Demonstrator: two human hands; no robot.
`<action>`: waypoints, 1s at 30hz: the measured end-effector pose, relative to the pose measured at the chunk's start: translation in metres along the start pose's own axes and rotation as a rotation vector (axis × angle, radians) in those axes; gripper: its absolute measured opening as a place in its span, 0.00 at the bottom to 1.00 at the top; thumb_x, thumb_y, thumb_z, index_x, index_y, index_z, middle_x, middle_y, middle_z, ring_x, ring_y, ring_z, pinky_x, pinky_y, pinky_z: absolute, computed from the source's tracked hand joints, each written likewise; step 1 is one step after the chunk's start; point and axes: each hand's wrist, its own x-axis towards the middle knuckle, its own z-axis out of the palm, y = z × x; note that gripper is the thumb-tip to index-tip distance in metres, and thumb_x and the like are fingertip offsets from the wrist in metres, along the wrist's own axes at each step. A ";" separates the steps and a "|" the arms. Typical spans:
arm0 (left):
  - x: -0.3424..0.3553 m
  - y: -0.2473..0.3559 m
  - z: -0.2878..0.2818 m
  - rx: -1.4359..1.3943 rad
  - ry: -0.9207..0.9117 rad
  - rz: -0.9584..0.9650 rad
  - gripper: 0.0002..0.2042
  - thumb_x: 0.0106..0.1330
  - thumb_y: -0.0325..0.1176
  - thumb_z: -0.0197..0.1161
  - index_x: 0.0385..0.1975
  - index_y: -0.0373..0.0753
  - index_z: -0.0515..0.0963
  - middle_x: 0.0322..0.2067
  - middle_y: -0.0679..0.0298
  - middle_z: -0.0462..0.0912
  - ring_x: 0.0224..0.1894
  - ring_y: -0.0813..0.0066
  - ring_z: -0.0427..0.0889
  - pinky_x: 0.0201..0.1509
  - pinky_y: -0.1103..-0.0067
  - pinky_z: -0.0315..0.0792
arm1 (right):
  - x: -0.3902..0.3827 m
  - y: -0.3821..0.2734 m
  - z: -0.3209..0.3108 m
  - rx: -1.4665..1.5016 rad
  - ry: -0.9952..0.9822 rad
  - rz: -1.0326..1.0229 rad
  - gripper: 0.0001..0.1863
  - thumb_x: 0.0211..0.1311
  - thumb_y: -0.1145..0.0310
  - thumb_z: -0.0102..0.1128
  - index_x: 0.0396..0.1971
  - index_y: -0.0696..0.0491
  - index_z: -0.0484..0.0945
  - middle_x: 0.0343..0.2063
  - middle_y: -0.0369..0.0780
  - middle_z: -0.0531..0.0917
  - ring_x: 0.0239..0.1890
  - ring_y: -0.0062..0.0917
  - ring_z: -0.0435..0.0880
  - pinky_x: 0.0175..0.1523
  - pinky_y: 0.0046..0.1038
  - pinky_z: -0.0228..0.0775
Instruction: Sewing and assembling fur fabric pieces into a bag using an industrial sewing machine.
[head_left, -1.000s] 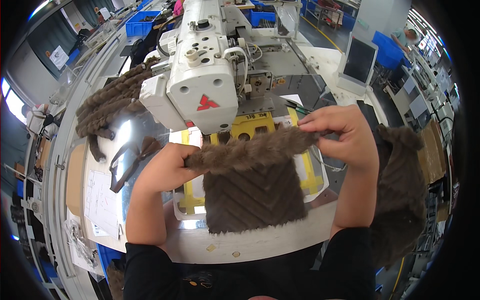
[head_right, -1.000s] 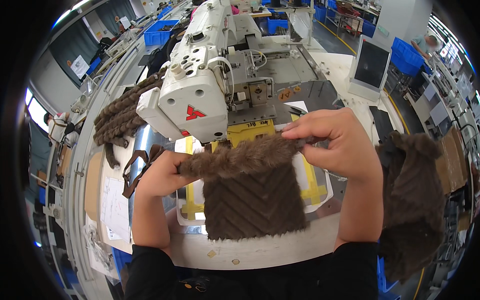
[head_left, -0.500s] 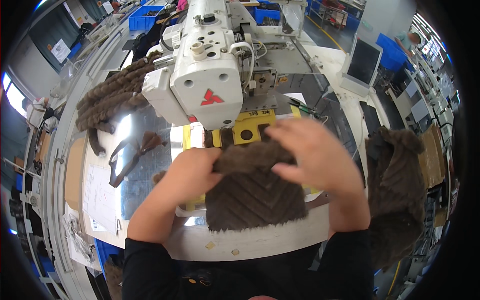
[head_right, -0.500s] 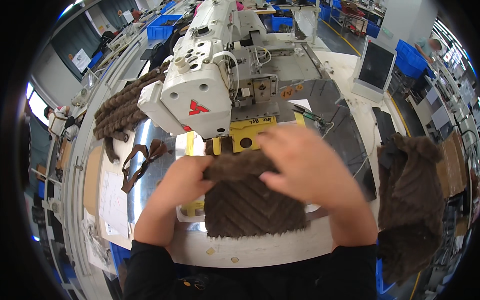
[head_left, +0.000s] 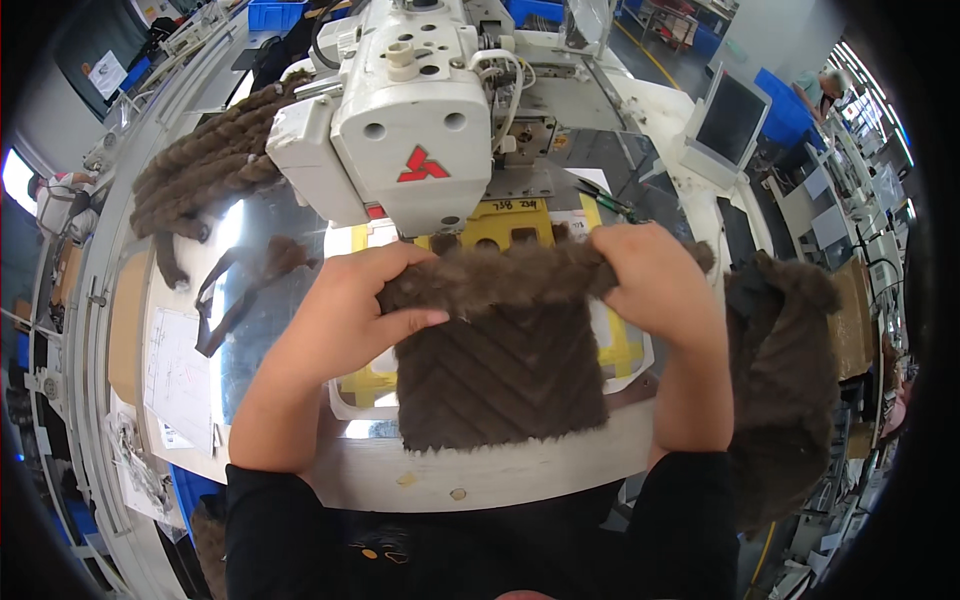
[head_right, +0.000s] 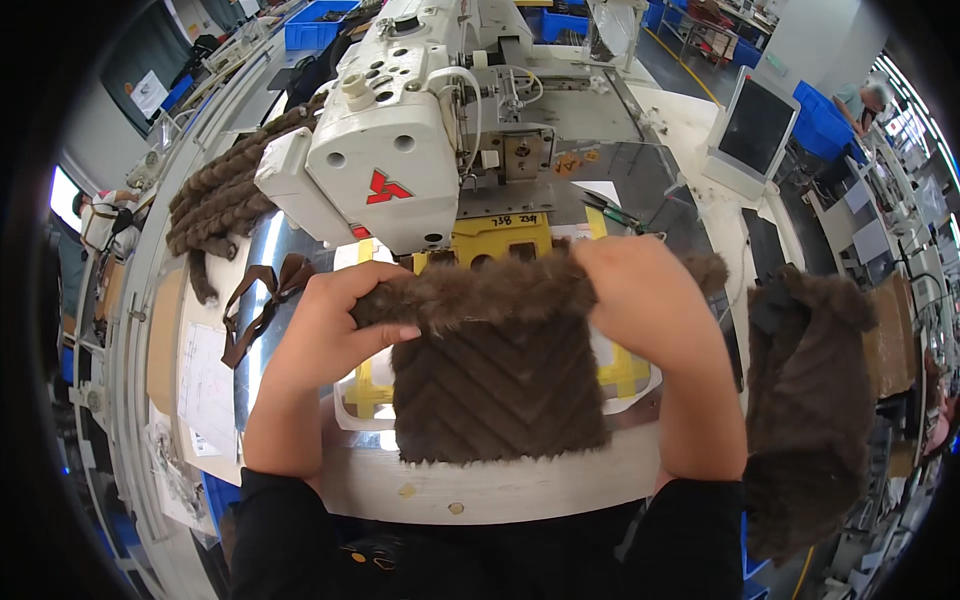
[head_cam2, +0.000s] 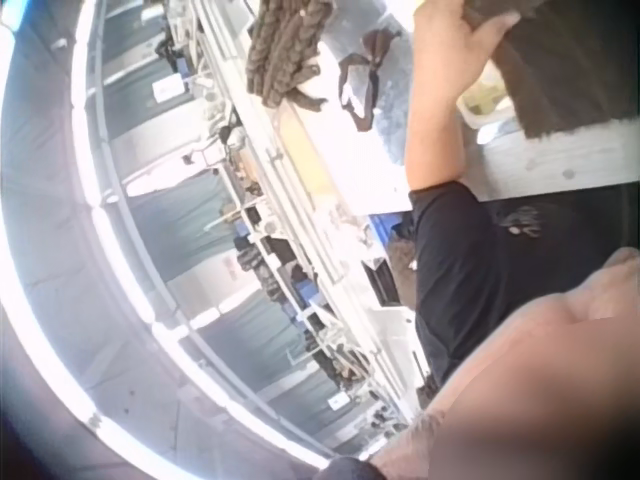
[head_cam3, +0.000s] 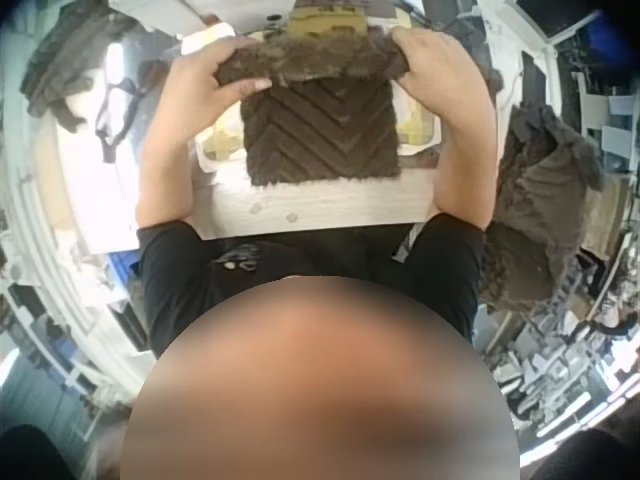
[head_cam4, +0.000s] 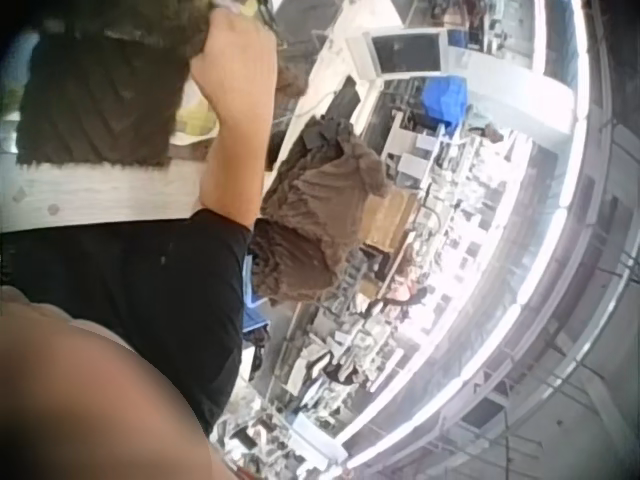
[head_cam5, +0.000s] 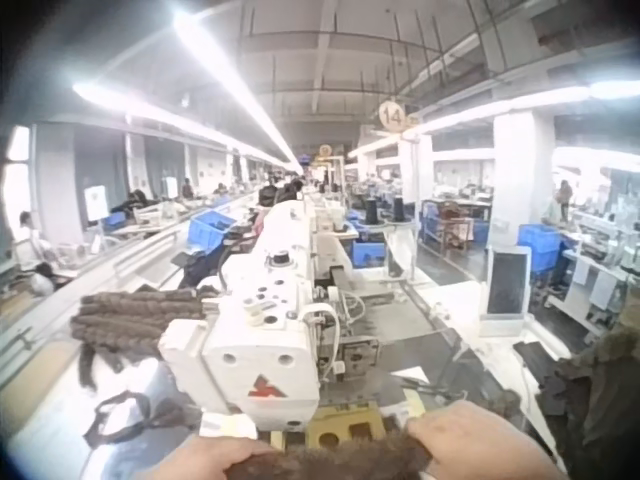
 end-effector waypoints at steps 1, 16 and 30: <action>-0.001 0.002 0.006 -0.005 -0.004 0.002 0.25 0.53 0.28 0.81 0.52 0.33 0.81 0.38 0.56 0.88 0.39 0.66 0.87 0.49 0.75 0.79 | 0.002 -0.009 0.002 -0.002 -0.004 0.005 0.13 0.44 0.79 0.61 0.34 0.60 0.76 0.30 0.51 0.81 0.40 0.52 0.82 0.47 0.45 0.75; -0.006 0.003 0.034 -0.401 0.276 0.532 0.26 0.43 0.34 0.88 0.46 0.37 0.88 0.40 0.61 0.88 0.38 0.69 0.88 0.43 0.77 0.81 | 0.014 -0.065 0.018 0.429 -0.110 -0.240 0.15 0.51 0.74 0.66 0.39 0.58 0.75 0.34 0.46 0.80 0.42 0.48 0.81 0.47 0.44 0.73; -0.014 -0.003 0.048 -0.440 0.216 0.632 0.21 0.46 0.28 0.86 0.41 0.32 0.88 0.36 0.57 0.88 0.33 0.66 0.84 0.37 0.76 0.78 | 0.018 -0.073 0.021 0.526 -0.241 -0.248 0.22 0.42 0.82 0.59 0.43 0.60 0.77 0.37 0.48 0.82 0.46 0.49 0.81 0.50 0.44 0.74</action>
